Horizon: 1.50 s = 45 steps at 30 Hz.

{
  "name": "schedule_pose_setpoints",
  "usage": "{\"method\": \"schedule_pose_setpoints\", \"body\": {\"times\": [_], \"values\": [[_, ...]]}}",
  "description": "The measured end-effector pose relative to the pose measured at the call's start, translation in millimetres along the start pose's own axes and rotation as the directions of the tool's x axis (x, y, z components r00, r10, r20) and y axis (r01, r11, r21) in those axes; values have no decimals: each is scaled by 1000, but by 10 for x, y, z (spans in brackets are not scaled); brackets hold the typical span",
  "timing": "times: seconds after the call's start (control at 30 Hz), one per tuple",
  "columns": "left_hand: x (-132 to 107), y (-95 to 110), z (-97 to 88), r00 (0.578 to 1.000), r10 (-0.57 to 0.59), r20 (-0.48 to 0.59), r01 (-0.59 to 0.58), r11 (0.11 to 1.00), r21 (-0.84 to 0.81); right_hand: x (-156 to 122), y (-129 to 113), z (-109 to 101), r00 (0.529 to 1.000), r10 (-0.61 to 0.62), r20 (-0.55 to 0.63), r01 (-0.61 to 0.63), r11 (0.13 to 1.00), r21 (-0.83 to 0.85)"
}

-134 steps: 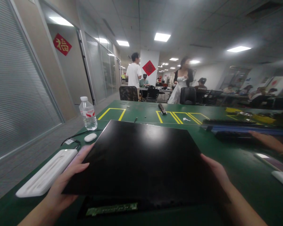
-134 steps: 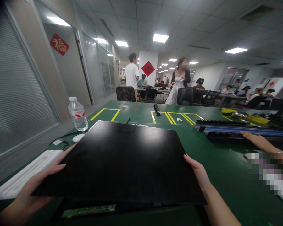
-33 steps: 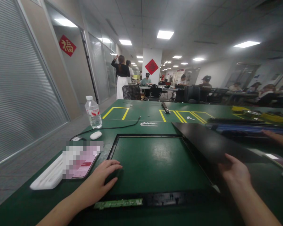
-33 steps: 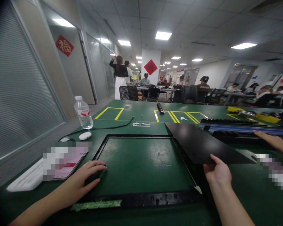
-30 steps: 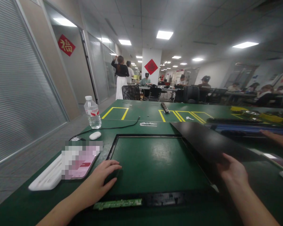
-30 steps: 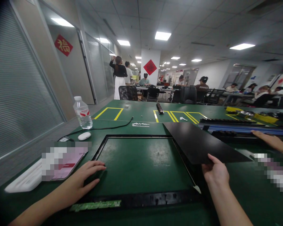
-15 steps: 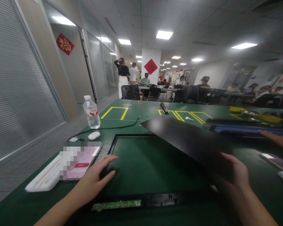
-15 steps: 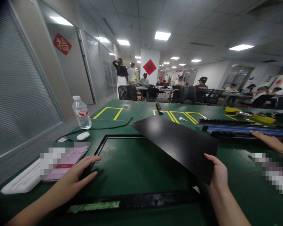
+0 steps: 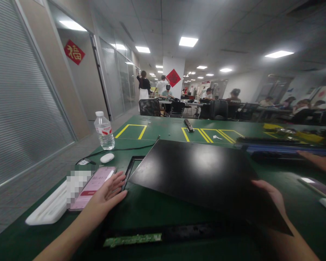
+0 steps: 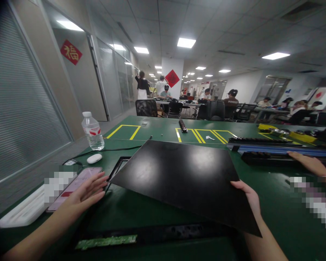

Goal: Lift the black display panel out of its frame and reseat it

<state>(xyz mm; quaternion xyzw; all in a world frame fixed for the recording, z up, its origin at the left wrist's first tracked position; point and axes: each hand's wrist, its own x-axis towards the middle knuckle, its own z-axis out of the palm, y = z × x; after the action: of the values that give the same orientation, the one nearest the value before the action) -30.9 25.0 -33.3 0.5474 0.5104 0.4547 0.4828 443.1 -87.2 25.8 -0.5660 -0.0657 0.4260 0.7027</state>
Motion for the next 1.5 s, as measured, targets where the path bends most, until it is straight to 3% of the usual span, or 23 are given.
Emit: {"method": "schedule_pose_setpoints", "body": {"times": [0.1,0.23,0.33,0.63,0.87,1.03,1.1,1.23,1.4,1.5], "values": [[-5,-9,-10,998,-38,45,40,998,-46,-10,8,10,998,-2,-65,2,1000,10],[-63,64,19,991,-93,98,104,988,-116,55,52,-64,998,3,64,-4,1000,5],[-107,132,55,995,-82,63,91,983,-157,79,73,-102,991,14,134,-14,1000,-1],[-182,481,82,956,-283,77,293,909,-296,23,40,-53,999,-14,50,14,1000,-6],[-152,393,18,917,-358,178,400,818,-413,93,54,-95,995,-60,75,62,998,-30],[-200,426,-13,905,-320,279,418,787,-453,93,112,-65,993,-55,103,58,998,-33],[-229,465,-30,911,-324,255,407,805,-432,97,134,-48,994,-21,107,27,998,-56],[-258,500,-76,919,-372,128,392,836,-385,124,167,-7,959,121,256,-96,990,-106],[-236,522,-81,938,-334,97,335,793,-509,158,215,29,919,176,351,-140,982,-127],[-241,595,-50,922,-386,29,344,782,-520,147,255,57,915,182,361,-147,982,-121]]}}
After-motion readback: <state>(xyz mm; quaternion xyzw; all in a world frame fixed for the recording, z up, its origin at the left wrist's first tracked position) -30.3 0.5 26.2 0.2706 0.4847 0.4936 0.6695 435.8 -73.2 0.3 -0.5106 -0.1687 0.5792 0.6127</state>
